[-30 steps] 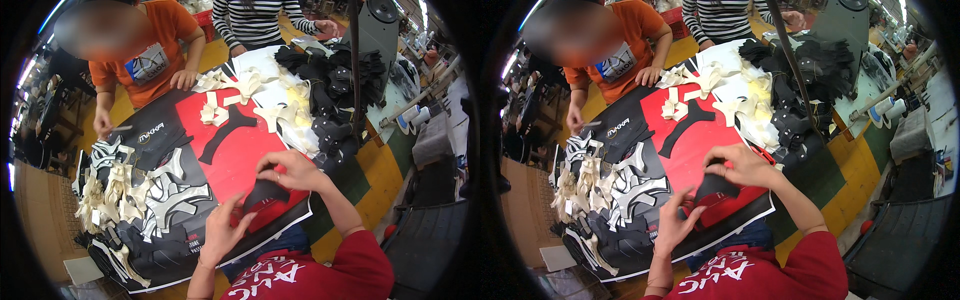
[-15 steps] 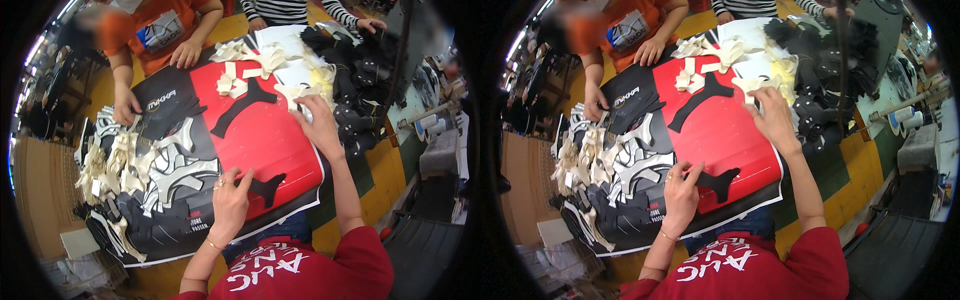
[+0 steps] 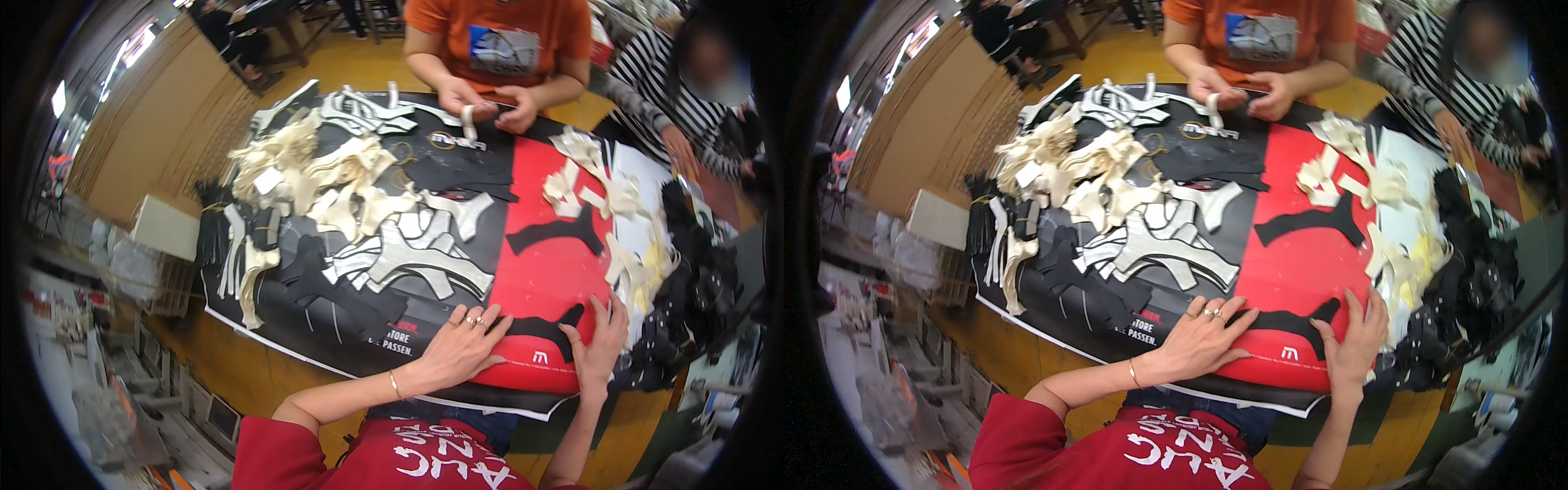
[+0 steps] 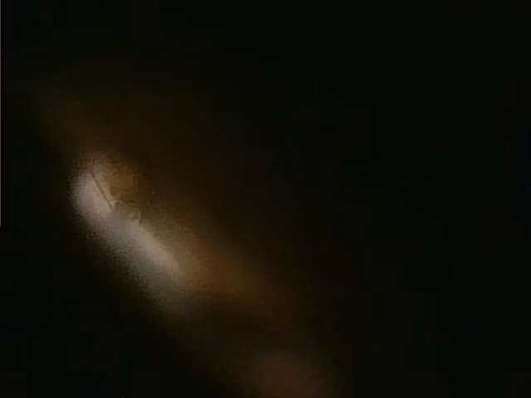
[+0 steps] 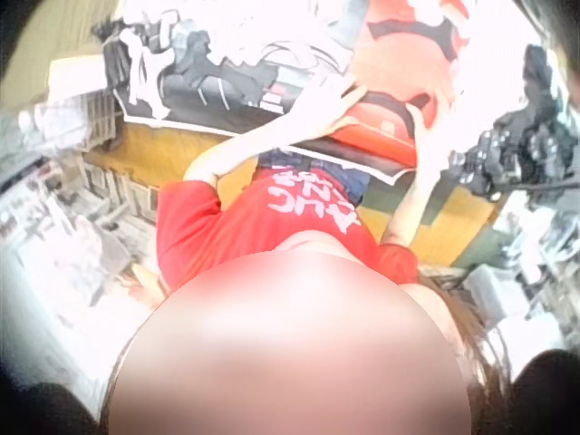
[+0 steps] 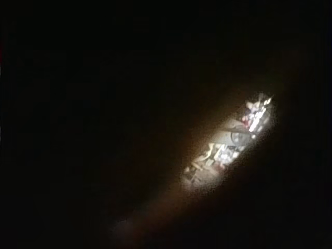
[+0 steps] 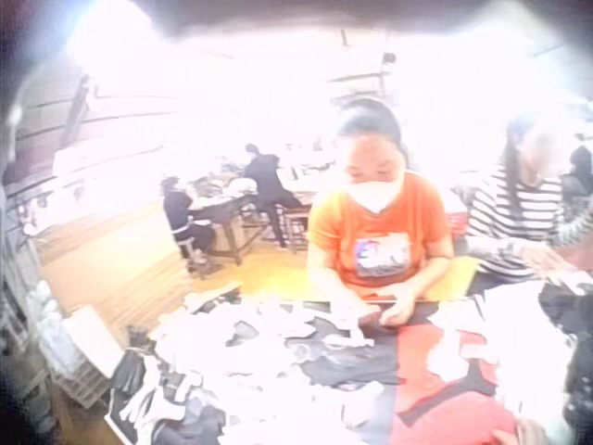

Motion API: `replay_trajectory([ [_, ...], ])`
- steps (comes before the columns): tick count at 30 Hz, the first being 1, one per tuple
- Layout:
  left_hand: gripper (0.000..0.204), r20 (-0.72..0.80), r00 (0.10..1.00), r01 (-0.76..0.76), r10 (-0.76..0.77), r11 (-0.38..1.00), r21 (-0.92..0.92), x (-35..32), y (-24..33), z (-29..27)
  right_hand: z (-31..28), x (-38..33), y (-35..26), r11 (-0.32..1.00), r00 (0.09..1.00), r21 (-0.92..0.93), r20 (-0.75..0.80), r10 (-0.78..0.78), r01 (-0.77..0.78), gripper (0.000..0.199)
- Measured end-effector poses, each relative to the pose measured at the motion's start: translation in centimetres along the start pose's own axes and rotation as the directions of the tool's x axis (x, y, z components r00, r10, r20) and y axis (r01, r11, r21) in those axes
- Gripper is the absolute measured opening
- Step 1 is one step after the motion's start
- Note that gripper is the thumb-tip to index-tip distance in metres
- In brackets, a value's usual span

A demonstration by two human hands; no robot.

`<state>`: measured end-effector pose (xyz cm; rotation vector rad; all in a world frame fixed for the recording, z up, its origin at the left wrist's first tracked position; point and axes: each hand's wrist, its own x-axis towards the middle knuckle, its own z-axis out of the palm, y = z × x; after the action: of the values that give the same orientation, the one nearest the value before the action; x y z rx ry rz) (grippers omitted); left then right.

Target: The person repeatedly picks small off-white foam-like pieces from a pile and places them onto a red and black mat, aligning each piece by hand. The person handles the pieces one at a time, adjusting their position on the mat throughout the clip.

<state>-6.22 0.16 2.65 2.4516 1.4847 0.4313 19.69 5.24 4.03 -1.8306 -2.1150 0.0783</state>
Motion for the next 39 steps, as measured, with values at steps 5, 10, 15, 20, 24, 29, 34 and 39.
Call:
replay_trajectory([
  [5,0.048,-0.162,0.981,0.101,-0.106,0.994,-0.041,-2.7,0.0,0.3,-0.5,0.7,-0.6,0.992,0.99,0.07,0.089,-0.109,0.103,0.057],
  [10,0.039,-0.324,0.911,0.205,-0.256,0.961,-0.185,-4.6,-1.3,-1.5,-1.4,2.9,-3.9,0.978,0.984,0.114,0.016,-0.176,0.173,0.043],
  [15,0.033,-0.579,0.656,0.427,-0.485,0.87,-0.245,-5.7,-7.2,-5.7,-1.9,6.9,-11.8,0.845,0.892,0.297,-0.062,-0.448,0.445,0.027],
  [20,0.024,-0.694,0.373,0.39,-0.616,0.783,-0.485,-7.9,-9.7,-7.3,3.7,10.5,-23.3,0.509,0.614,0.478,-0.084,-0.785,0.716,0.024],
  [24,0.022,-0.671,0.28,0.377,-0.686,0.722,-0.581,-8.9,-9.7,-6.6,9.2,12.2,-29.2,0.467,0.52,0.377,-0.048,-0.853,0.8,0.025],
  [29,0.021,-0.664,0.242,0.4,-0.708,0.696,-0.596,-10.3,-10.5,-6.3,11.6,13.2,-30.3,0.445,0.464,0.265,-0.01,-0.886,0.855,0.019],
  [34,0.021,-0.669,0.271,0.358,-0.692,0.718,-0.597,-10.6,-13.0,-6.7,10.7,14.3,-30.4,0.61,0.719,0.613,0.095,-0.688,0.502,0.023],
  [39,0.028,-0.548,0.269,0.183,-0.792,0.601,-0.778,-8.9,-15.0,-7.5,10.1,16.2,-30.4,0.337,0.733,0.929,0.333,-0.593,-0.149,0.026],
])
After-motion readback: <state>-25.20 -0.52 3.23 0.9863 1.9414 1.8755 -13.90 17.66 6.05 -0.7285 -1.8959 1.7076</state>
